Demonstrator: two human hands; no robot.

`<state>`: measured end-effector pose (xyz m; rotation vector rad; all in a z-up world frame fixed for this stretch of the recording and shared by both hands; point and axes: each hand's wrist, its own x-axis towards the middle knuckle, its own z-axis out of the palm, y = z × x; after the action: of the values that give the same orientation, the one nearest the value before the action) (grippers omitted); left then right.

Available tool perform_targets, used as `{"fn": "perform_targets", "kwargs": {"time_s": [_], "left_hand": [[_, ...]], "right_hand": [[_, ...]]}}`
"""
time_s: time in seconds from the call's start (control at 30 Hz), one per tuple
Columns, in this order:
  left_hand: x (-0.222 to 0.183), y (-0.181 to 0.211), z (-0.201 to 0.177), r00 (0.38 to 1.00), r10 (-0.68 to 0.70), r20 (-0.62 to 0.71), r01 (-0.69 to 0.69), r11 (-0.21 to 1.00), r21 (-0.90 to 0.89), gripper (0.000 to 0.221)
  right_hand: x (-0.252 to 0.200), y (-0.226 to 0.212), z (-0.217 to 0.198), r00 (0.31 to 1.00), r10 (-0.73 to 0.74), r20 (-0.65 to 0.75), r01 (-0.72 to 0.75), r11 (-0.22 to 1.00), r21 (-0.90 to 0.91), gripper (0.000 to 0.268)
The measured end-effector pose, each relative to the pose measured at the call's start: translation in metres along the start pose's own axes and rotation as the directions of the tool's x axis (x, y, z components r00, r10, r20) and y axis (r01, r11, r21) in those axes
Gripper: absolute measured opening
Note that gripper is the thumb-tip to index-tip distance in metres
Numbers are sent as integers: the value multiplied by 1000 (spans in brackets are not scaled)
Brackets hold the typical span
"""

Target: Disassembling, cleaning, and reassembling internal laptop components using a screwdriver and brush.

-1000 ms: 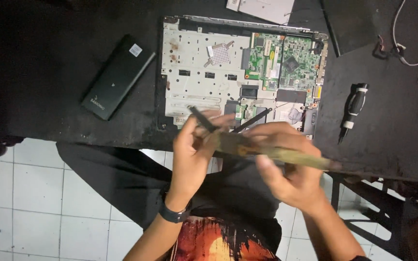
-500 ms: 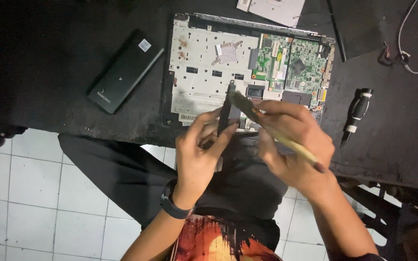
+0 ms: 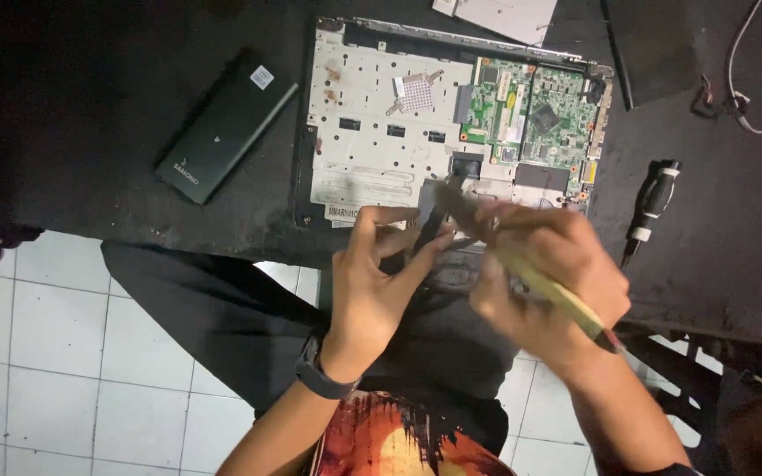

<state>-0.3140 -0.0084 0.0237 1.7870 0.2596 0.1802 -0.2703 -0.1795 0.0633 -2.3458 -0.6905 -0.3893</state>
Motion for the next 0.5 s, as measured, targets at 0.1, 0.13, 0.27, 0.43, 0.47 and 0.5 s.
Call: {"fn": "perform_targets", "kwargs": {"time_s": [0.1, 0.13, 0.27, 0.43, 0.47, 0.5], "left_hand": [[0, -2, -2, 969, -225, 107, 242, 952, -188, 37], [1, -3, -2, 982, -153, 107, 171, 967, -187, 38], [4, -1, -9, 984, -33, 178, 66, 981, -182, 36], [0, -8, 0, 966, -173, 193, 230, 915, -332, 37], [0, -10, 4, 965, -199, 170, 252, 881, -401, 39], [-2, -5, 1, 961, -188, 205, 258, 879, -400, 39]], "right_hand": [[3, 15, 1, 962, -270, 44, 264, 957, 119, 19], [9, 22, 1, 972, -234, -35, 236, 949, 209, 14], [-3, 30, 2, 996, -60, 70, 27, 919, 394, 22], [3, 23, 1, 1000, 12, -26, 0, 916, 402, 16], [-1, 26, 0, 998, 32, 51, -49, 925, 376, 22], [-4, 30, -5, 998, 56, 36, -65, 933, 355, 22]]}}
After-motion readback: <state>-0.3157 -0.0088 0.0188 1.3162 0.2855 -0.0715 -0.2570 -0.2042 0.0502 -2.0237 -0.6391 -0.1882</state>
